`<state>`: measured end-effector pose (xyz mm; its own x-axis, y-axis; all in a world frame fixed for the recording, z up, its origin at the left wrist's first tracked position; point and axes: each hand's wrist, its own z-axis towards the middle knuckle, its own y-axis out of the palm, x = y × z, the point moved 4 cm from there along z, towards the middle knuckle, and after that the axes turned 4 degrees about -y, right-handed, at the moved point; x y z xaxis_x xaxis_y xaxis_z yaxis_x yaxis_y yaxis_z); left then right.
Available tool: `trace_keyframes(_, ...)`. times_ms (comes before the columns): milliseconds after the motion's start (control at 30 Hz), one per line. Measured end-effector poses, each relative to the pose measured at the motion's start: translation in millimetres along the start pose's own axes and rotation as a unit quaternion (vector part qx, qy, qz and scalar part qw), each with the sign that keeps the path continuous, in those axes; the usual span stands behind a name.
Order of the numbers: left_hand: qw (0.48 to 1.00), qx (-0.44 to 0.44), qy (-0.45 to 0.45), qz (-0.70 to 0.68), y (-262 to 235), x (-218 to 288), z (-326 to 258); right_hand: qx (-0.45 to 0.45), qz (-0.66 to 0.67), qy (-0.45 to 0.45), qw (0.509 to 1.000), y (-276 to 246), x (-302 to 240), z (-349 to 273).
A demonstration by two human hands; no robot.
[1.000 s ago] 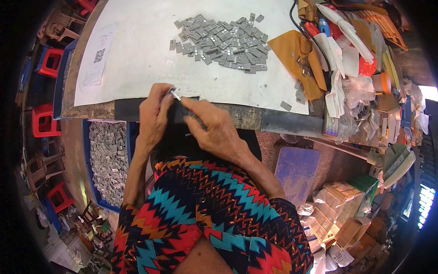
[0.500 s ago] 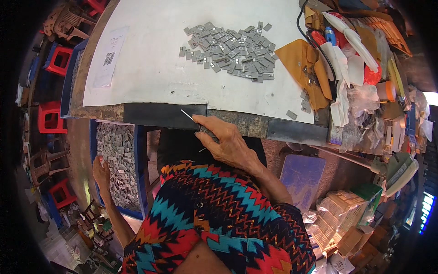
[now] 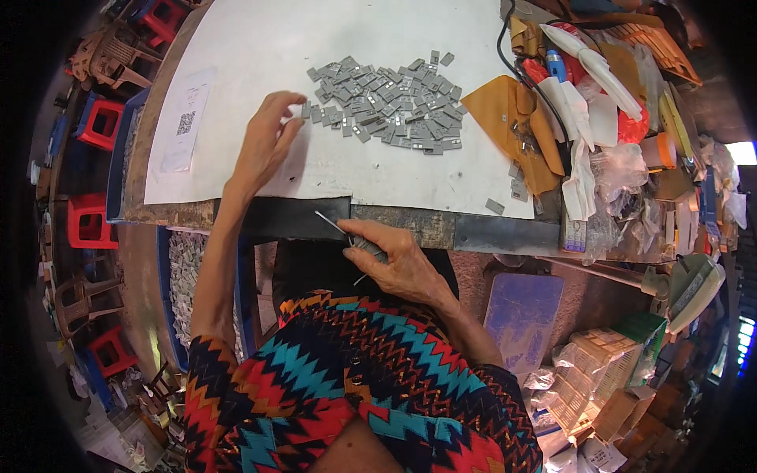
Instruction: The recorder is using a small manual screwdriver-like tool to assemble or inspect small grey components at a manufacturing workbench.
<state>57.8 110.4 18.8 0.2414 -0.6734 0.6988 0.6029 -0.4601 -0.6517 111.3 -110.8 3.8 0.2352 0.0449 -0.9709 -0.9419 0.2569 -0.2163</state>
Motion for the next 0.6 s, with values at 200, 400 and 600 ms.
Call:
trace_keyframes(200,0.987,0.085,0.104,0.084,30,-50,62,-0.018,0.025,0.044,0.999,-1,4,-3)
trace_keyframes(400,0.991,-0.013,0.128,0.047,57,-64,88,-0.036,0.038,0.036,0.998,6,12,-3)
trace_keyframes(600,0.977,-0.057,0.187,0.081,71,-40,69,-0.051,0.045,0.049,0.996,11,20,-3)
